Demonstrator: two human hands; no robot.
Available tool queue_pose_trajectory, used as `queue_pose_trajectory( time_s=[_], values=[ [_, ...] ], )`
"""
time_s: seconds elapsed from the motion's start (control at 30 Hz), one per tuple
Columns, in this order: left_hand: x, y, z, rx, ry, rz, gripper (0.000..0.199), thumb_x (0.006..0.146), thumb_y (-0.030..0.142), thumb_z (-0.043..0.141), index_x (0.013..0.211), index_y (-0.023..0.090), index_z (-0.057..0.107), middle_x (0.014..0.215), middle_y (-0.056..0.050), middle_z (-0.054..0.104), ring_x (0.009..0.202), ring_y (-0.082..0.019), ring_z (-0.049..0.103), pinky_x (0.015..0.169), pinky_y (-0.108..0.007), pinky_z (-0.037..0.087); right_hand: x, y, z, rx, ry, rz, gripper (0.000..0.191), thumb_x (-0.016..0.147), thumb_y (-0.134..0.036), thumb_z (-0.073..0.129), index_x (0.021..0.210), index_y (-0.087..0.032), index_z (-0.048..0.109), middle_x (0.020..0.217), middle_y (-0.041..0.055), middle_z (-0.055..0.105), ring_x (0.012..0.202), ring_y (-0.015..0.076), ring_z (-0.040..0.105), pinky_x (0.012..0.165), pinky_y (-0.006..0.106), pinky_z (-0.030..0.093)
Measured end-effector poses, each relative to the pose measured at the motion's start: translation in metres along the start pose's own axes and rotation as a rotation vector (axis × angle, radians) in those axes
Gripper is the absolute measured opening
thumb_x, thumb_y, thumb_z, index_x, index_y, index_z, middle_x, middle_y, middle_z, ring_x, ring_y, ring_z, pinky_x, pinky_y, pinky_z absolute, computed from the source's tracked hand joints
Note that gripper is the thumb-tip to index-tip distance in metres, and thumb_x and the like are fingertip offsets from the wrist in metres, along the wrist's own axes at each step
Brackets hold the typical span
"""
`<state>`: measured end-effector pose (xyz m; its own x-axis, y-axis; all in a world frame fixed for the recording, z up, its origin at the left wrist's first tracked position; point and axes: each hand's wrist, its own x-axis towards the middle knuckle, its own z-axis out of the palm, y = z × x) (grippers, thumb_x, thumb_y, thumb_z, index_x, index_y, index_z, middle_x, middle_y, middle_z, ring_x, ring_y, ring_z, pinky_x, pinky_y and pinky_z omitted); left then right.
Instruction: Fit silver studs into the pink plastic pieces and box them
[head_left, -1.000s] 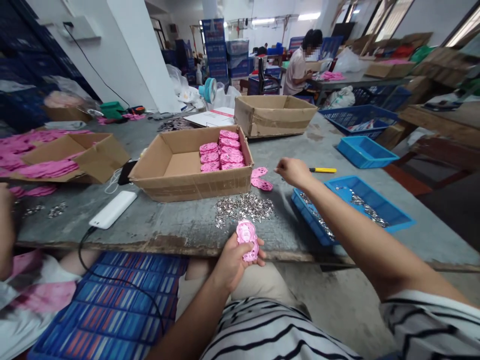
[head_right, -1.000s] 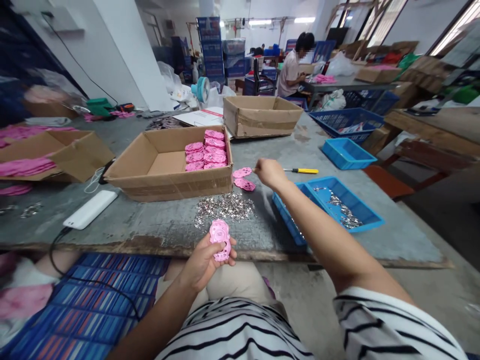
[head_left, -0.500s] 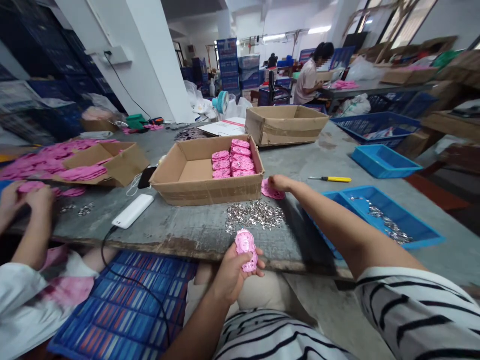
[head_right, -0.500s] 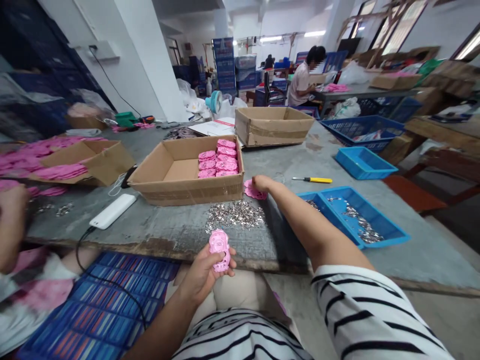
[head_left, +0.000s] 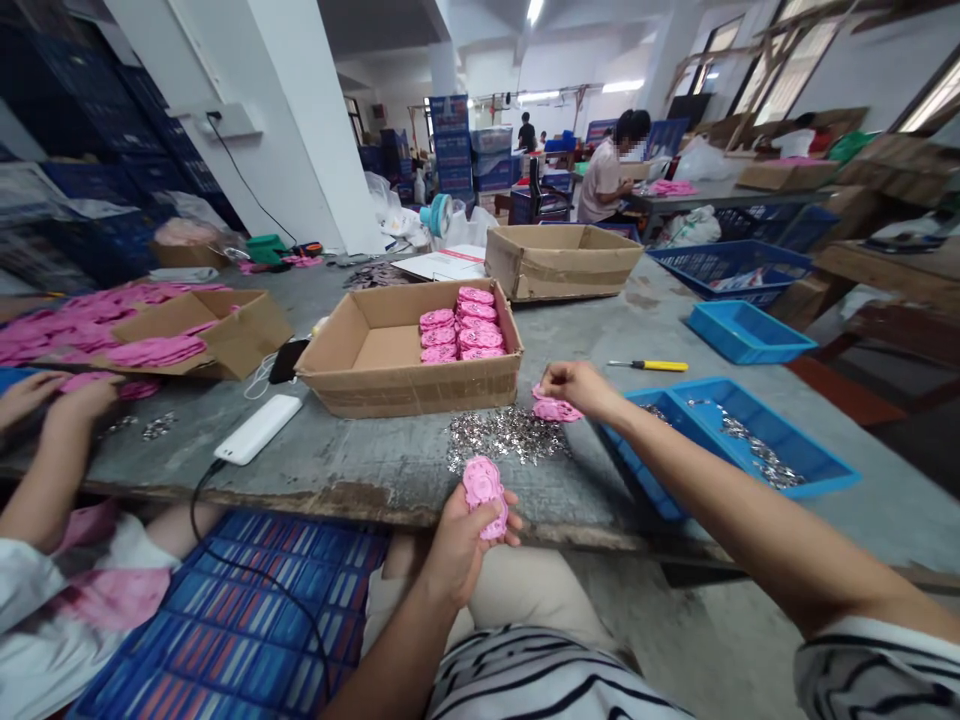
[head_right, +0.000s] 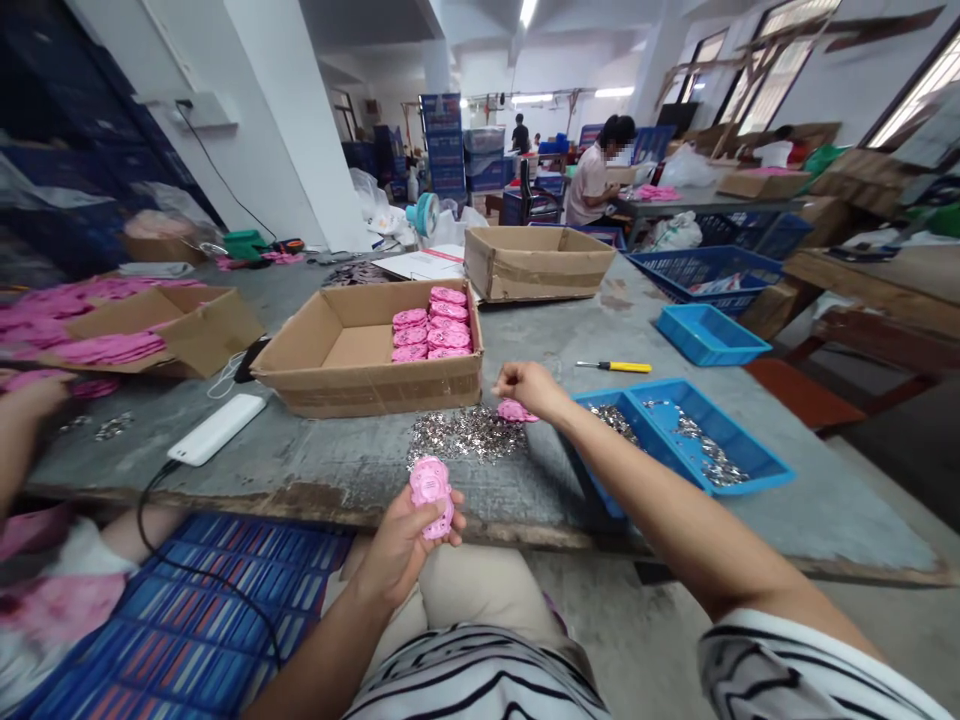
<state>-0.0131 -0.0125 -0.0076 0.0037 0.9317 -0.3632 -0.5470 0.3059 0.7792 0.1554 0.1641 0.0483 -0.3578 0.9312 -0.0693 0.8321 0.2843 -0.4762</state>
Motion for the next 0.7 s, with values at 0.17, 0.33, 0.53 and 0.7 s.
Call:
queue_pose_trajectory(
  time_s=[0.17, 0.33, 0.53, 0.7],
  values=[
    [0.006, -0.003, 0.011, 0.029, 0.074, 0.153, 0.045, 0.054, 0.034, 0.082, 0.085, 0.016, 0.055, 0.075, -0.001, 0.063, 0.057, -0.012, 0.058, 0.047, -0.023, 0.046, -0.055, -0.031, 0.040, 0.608, -0.221, -0.226, 0.021, 0.073, -0.034, 0.066, 0.065, -0.018, 0.055, 0.060, -0.0024, 0.057, 0.057, 0.0105, 0.049, 0.056, 0.022, 0.038],
    [0.007, -0.007, 0.013, 0.072, 0.116, 0.173, 0.042, 0.055, 0.029, 0.080, 0.086, 0.016, 0.055, 0.066, 0.002, 0.059, 0.053, -0.011, 0.057, 0.044, -0.022, 0.045, -0.080, -0.039, 0.064, 0.488, -0.195, -0.191, 0.015, 0.081, -0.023, 0.057, 0.070, -0.016, 0.062, 0.062, -0.0006, 0.061, 0.059, 0.0108, 0.051, 0.058, 0.022, 0.036],
    [0.011, -0.013, 0.004, 0.167, 0.234, 0.211, 0.036, 0.056, 0.016, 0.073, 0.086, 0.016, 0.054, 0.064, 0.003, 0.061, 0.051, -0.012, 0.059, 0.042, -0.020, 0.045, -0.083, -0.044, 0.063, 0.310, -0.217, -0.208, 0.016, 0.082, -0.012, 0.055, 0.069, -0.016, 0.063, 0.066, -0.0003, 0.063, 0.060, 0.0103, 0.051, 0.058, 0.021, 0.033],
    [0.015, -0.017, 0.000, 0.190, 0.273, 0.217, 0.033, 0.055, 0.012, 0.070, 0.085, 0.016, 0.056, 0.061, 0.003, 0.060, 0.048, -0.011, 0.057, 0.040, -0.019, 0.042, -0.084, -0.045, 0.069, 0.269, -0.194, -0.246, 0.015, 0.081, -0.010, 0.056, 0.069, -0.017, 0.063, 0.068, 0.0001, 0.066, 0.061, 0.0105, 0.052, 0.058, 0.021, 0.033]
  ],
)
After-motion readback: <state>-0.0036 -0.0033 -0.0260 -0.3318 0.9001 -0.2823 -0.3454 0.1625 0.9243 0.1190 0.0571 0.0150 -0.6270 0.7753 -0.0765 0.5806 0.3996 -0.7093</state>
